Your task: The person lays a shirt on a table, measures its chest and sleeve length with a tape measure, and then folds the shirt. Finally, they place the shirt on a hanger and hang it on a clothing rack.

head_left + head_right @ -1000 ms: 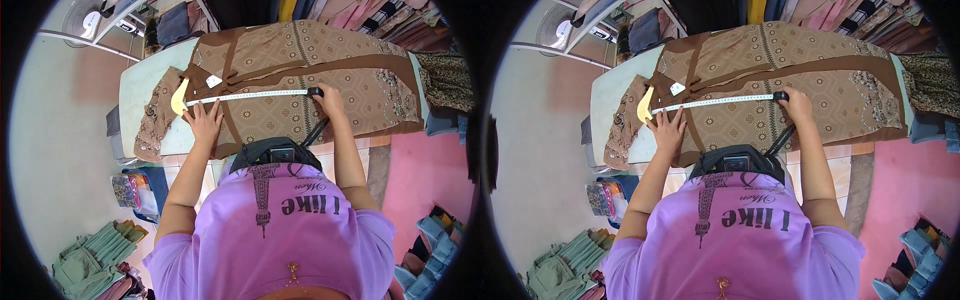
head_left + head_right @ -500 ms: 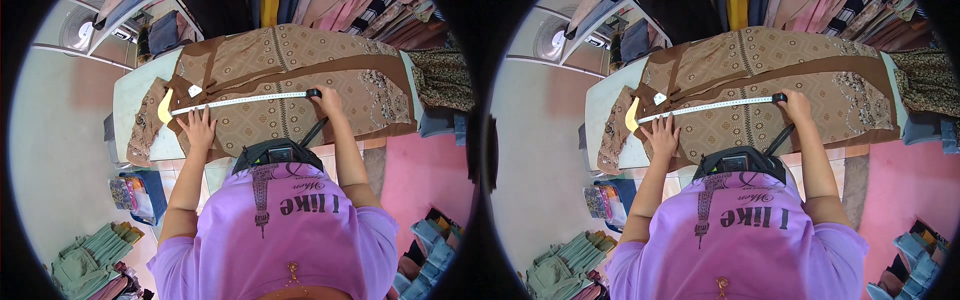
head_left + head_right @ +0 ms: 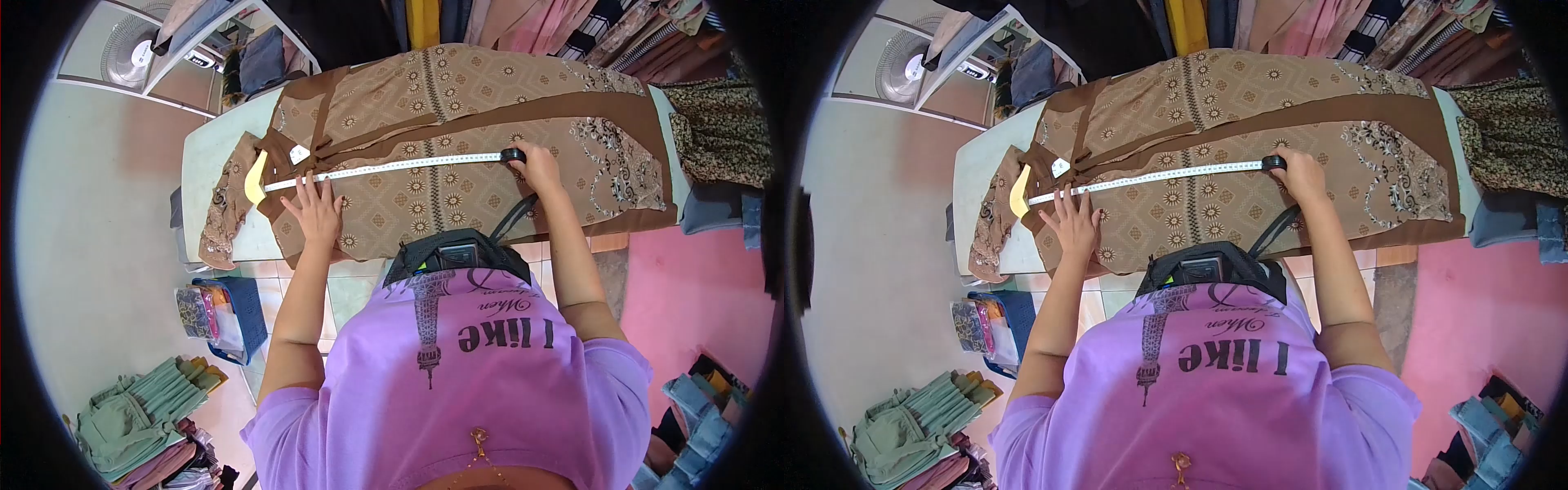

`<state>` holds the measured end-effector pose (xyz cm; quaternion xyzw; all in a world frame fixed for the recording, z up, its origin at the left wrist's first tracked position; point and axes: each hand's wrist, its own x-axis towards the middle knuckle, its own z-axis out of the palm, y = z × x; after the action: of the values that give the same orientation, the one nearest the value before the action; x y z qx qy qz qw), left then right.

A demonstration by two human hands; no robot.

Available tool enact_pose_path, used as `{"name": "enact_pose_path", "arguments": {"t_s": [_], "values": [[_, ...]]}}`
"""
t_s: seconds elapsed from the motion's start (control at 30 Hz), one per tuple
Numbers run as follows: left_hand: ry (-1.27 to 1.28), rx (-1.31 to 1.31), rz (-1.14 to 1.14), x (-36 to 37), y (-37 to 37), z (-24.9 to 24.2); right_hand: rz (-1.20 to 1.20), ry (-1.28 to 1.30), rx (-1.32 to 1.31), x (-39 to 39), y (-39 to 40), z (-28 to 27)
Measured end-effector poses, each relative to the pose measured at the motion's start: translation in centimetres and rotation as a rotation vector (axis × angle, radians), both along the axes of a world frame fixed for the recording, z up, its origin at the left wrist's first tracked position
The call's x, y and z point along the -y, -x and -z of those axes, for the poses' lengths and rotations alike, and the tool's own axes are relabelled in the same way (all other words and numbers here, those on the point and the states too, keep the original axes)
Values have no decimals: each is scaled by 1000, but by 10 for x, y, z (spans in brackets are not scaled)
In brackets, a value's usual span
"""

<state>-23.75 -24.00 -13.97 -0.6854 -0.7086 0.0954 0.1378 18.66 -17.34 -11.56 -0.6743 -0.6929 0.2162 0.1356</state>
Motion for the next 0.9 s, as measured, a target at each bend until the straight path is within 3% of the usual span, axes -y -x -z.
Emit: {"name": "enact_pose_path", "arguments": {"t_s": [0.27,0.7,0.77,0.9], "values": [[116,77,-63,0,-27,-3,34,-9,23,0,-27,-2],[-5,90,58,-18,-38,0,139,21,-24,-12,-52,5],[141,69,61,-27,-44,-4,126,20,-16,-14,-50,4],[146,90,87,-35,-50,-4,128,57,-5,-19,-47,2]]}}
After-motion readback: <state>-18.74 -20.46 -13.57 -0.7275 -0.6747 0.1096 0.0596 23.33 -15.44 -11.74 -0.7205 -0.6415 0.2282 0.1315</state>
